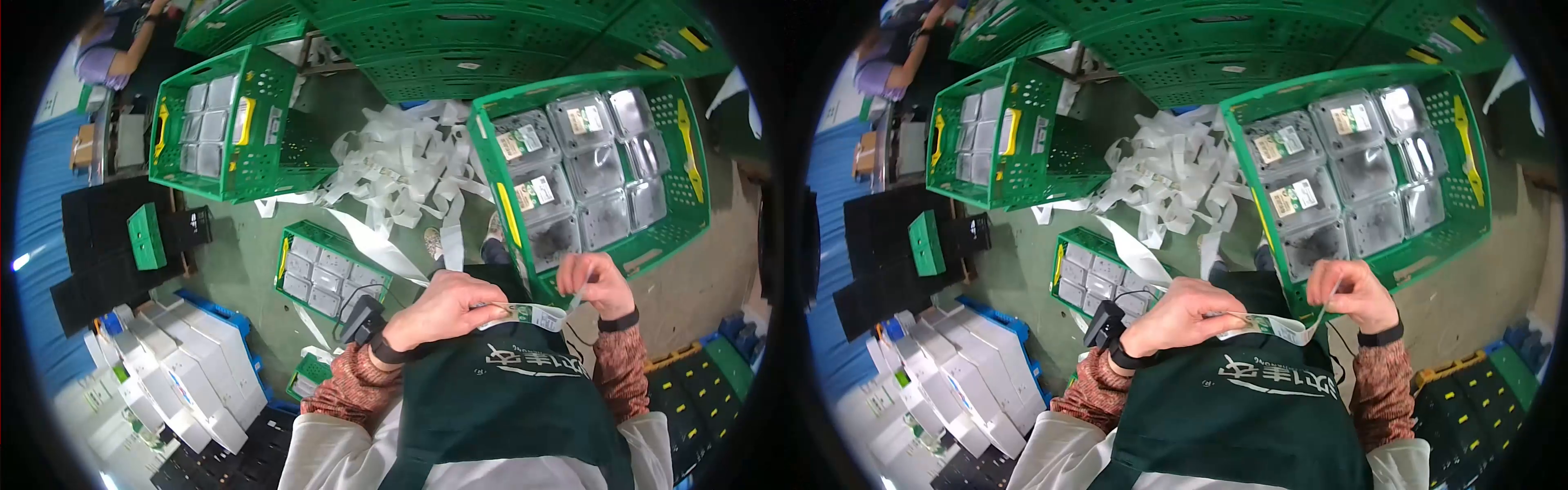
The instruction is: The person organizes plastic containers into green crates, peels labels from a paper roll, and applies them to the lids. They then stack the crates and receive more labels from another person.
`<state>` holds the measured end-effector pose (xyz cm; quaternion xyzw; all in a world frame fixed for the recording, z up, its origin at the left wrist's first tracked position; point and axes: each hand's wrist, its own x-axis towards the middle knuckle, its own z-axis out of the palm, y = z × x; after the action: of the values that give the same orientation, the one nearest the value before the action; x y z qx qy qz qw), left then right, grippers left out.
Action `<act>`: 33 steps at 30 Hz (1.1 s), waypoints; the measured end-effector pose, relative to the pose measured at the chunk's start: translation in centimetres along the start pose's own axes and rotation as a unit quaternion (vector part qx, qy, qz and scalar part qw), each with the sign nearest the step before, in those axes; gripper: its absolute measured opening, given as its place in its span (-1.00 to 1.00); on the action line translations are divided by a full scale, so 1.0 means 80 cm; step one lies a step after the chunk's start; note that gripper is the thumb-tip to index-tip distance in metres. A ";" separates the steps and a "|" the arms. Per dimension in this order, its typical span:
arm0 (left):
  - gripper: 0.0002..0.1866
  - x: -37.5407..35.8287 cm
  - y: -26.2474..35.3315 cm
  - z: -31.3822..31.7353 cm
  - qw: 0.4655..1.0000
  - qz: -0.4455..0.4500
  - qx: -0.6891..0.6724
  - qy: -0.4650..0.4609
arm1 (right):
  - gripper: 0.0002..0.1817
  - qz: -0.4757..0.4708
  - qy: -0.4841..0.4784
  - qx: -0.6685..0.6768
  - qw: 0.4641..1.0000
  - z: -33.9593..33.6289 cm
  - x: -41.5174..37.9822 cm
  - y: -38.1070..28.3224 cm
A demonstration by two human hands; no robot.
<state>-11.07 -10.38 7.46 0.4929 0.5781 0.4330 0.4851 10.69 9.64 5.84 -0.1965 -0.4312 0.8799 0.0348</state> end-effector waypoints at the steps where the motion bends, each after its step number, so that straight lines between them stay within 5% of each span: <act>1: -0.90 -0.004 0.000 0.000 1.000 0.001 -0.007 0.004 | -0.88 0.016 0.035 -0.037 0.999 -0.003 -0.007 -0.001; 4: -0.89 -0.019 0.005 -0.004 0.999 -0.019 0.022 0.017 | -0.91 0.062 0.236 -0.130 0.961 -0.004 -0.029 -0.023; 7: -0.89 -0.041 0.007 -0.006 0.997 -0.053 -0.002 0.063 | -0.80 -0.025 0.365 -0.117 0.923 -0.022 -0.031 -0.049; 10: -0.90 -0.065 0.014 -0.010 0.989 -0.119 -0.032 0.077 | -0.80 0.077 0.313 -0.357 0.877 -0.088 -0.042 -0.038; 12: -0.89 -0.082 0.017 -0.014 0.986 -0.153 0.021 0.060 | -0.73 0.067 0.282 -0.373 0.881 -0.119 -0.034 0.007; 14: -0.90 -0.094 0.022 -0.007 0.980 -0.187 -0.003 0.073 | -0.70 0.045 0.253 -0.367 0.894 -0.130 -0.022 0.041; 16: -0.91 -0.106 0.025 0.000 0.970 -0.211 -0.060 0.110 | -0.69 0.117 0.230 -0.390 0.884 -0.141 -0.005 0.072; 18: -0.90 -0.118 0.021 0.008 0.963 -0.218 -0.085 0.137 | -0.77 0.245 0.222 -0.254 0.909 -0.138 0.013 0.092; 23: -0.90 -0.131 0.016 0.029 0.941 -0.233 -0.124 0.211 | -0.74 0.298 0.318 -0.240 0.868 -0.173 0.026 0.165; 26: -0.91 -0.136 0.016 0.032 0.943 -0.241 -0.106 0.202 | -0.59 0.293 0.286 -0.569 0.713 -0.198 0.033 0.201; 28: -0.90 -0.143 0.020 0.029 0.942 -0.248 -0.075 0.211 | -0.48 0.271 0.276 -0.592 0.707 -0.190 0.031 0.198; 29: -0.89 -0.151 0.018 0.028 0.943 -0.230 -0.094 0.221 | -0.56 0.236 0.258 -0.689 0.636 -0.189 0.030 0.202; 30: -0.89 -0.159 0.010 0.029 0.943 -0.210 -0.112 0.234 | -0.45 0.282 0.231 -0.645 0.672 -0.191 0.032 0.190; 31: -0.87 -0.170 0.005 0.028 0.940 -0.202 -0.129 0.242 | -0.38 0.197 0.203 -0.711 0.644 -0.190 0.025 0.182; 33: -0.85 -0.208 0.011 0.013 0.924 -0.217 -0.176 0.260 | -0.46 0.283 0.194 -0.774 0.533 -0.190 0.029 0.157</act>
<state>-9.17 -26.75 10.36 0.1320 0.6914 0.5247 0.4788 15.60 13.64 -13.02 -0.4240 -0.8482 0.1070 -0.2988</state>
